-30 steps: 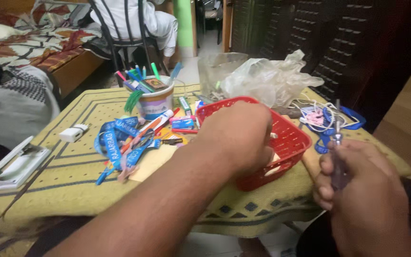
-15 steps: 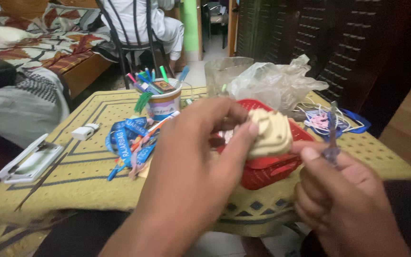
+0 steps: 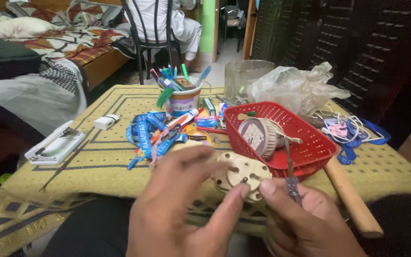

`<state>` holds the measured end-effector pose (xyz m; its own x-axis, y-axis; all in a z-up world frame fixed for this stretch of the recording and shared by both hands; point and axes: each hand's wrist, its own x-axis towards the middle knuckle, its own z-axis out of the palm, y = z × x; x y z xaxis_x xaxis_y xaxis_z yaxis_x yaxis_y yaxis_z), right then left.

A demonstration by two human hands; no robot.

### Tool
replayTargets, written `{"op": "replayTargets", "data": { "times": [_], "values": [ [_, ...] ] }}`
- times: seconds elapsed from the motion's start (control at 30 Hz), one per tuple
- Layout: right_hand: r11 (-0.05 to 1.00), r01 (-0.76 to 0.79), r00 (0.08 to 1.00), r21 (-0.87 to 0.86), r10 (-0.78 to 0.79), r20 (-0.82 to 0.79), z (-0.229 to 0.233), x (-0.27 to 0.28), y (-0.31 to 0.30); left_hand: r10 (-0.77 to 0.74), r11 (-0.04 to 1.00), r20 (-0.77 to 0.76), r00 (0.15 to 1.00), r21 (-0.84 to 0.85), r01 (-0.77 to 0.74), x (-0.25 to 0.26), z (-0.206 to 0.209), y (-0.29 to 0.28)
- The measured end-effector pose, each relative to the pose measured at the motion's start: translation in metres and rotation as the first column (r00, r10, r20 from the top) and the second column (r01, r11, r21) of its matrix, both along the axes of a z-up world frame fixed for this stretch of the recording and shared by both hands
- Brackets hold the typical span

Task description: The person disassembles a small metal component, then uses a hammer to break the base of a light fixture. They then use a screwdriver to open a plastic electrical socket and adjust its internal parts.

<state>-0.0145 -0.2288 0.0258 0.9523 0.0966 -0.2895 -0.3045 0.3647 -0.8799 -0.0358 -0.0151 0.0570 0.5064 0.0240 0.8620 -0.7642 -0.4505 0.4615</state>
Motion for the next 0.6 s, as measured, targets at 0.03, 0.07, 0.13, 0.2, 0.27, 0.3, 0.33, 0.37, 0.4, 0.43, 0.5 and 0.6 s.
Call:
{"op": "replayTargets", "data": {
  "times": [0.03,0.07,0.13,0.2,0.27,0.3,0.33,0.37,0.4,0.43,0.5,0.6],
  "values": [
    [1.000,0.001,1.000,0.008,-0.001,-0.027,0.001,-0.001,0.001,-0.021,0.995,-0.070,0.997,-0.098,0.014,0.002,-0.006,-0.004],
    [0.999,-0.017,1.000,0.034,0.017,-0.003,0.003,-0.001,0.001,-0.049,0.981,-0.135,0.990,-0.193,0.022,0.005,-0.012,-0.008],
    [0.995,-0.057,0.998,0.086,0.054,0.044,0.003,-0.002,0.003,-0.407,0.814,-0.347,0.845,-0.557,0.164,0.016,-0.021,-0.015],
    [0.997,-0.060,0.997,0.057,0.057,0.045,0.001,-0.003,0.006,-0.670,0.604,-0.363,0.647,-0.774,0.192,0.019,-0.029,-0.017],
    [0.998,-0.059,0.998,0.027,0.058,0.036,-0.001,-0.004,0.008,-0.822,0.444,-0.296,0.487,-0.868,0.221,0.020,-0.035,-0.020],
    [0.998,-0.055,0.998,0.012,0.054,0.025,-0.003,-0.003,0.009,-0.842,0.411,-0.281,0.460,-0.887,0.209,0.020,-0.037,-0.019],
    [0.999,-0.048,0.999,-0.004,0.048,0.015,-0.005,-0.003,0.009,-0.863,0.376,-0.265,0.431,-0.905,0.197,0.020,-0.038,-0.019],
    [0.998,-0.058,0.998,-0.006,0.058,0.009,-0.007,-0.003,0.010,-0.882,0.341,-0.247,0.402,-0.922,0.183,0.021,-0.040,-0.019],
    [0.998,-0.068,0.998,-0.009,0.068,0.003,-0.008,-0.002,0.010,-0.897,0.306,-0.224,0.380,-0.937,0.171,0.021,-0.041,-0.019],
    [0.997,-0.077,0.997,-0.012,0.077,-0.003,-0.010,-0.001,0.009,-0.912,0.271,-0.201,0.358,-0.950,0.158,0.022,-0.043,-0.017],
    [0.998,-0.056,0.998,0.043,0.055,0.013,-0.010,0.000,0.004,-0.932,0.213,-0.147,0.333,-0.962,0.172,0.024,-0.045,-0.012],
    [0.983,-0.154,0.980,0.099,0.139,0.139,0.001,0.001,-0.012,-0.939,0.155,-0.073,0.335,-0.962,0.225,0.028,-0.049,0.001]
  ]
}}
